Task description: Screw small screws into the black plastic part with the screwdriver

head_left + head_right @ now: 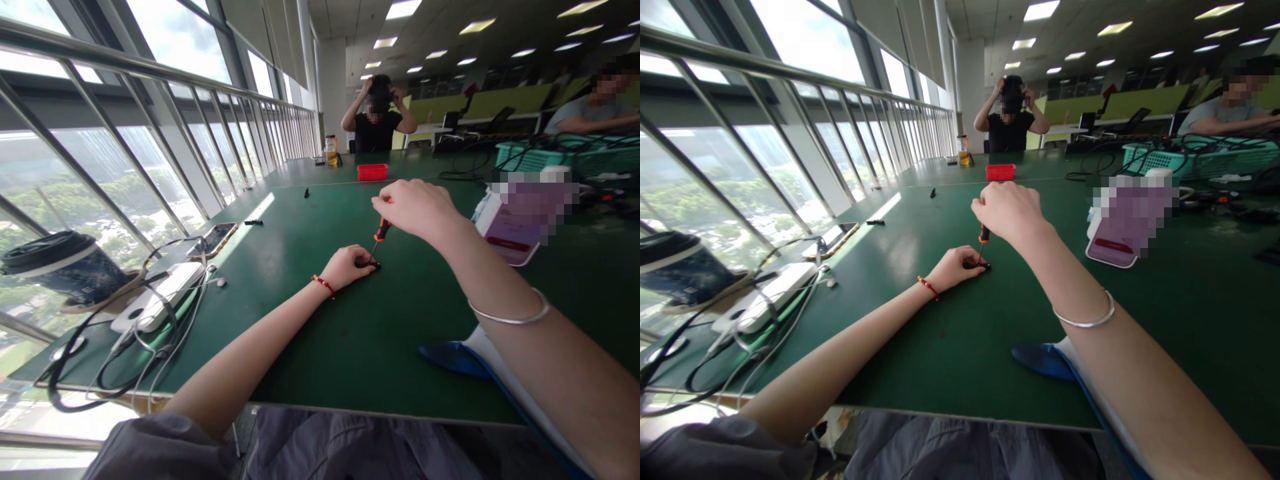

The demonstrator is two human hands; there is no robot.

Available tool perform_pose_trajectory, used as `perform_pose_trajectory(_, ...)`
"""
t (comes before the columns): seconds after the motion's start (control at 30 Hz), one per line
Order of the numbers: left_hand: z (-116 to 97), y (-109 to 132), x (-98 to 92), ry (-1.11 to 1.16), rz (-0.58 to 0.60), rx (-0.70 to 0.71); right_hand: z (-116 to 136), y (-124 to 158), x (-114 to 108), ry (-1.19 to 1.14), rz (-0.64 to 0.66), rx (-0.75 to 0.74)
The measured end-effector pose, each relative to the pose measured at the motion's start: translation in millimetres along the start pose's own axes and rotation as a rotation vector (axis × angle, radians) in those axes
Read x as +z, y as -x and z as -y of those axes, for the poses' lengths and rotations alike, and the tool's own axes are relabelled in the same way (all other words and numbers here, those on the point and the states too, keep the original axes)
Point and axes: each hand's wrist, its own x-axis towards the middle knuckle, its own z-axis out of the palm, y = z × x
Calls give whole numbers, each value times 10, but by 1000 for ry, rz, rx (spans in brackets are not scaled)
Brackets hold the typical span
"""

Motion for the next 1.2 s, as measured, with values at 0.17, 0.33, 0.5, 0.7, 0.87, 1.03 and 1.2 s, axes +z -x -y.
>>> perform_pose_trajectory(0.17,-13,3,-4,-10,0,-3,-1,3,-3,-42,-1,-51)
perform_pose_trajectory(0.33,-17,2,-4,-9,-4,-4,30,16,-14,-27,23,-5)
perform_pose_trajectory(0.5,-11,1,-6,-23,-5,15,27,12,-4,-49,5,-39)
perform_pose_trajectory(0.7,-25,2,-15,-48,4,26,21,9,-5,-71,30,-28)
perform_pose_trajectory(0.87,-53,9,-28,-82,7,17,22,5,10,-112,7,-102)
perform_pose_trajectory(1.03,-60,11,-28,-73,3,22,31,0,34,-143,-6,-92)
perform_pose_trajectory(1.2,-62,13,-33,-92,4,25,38,-23,33,-221,69,-111)
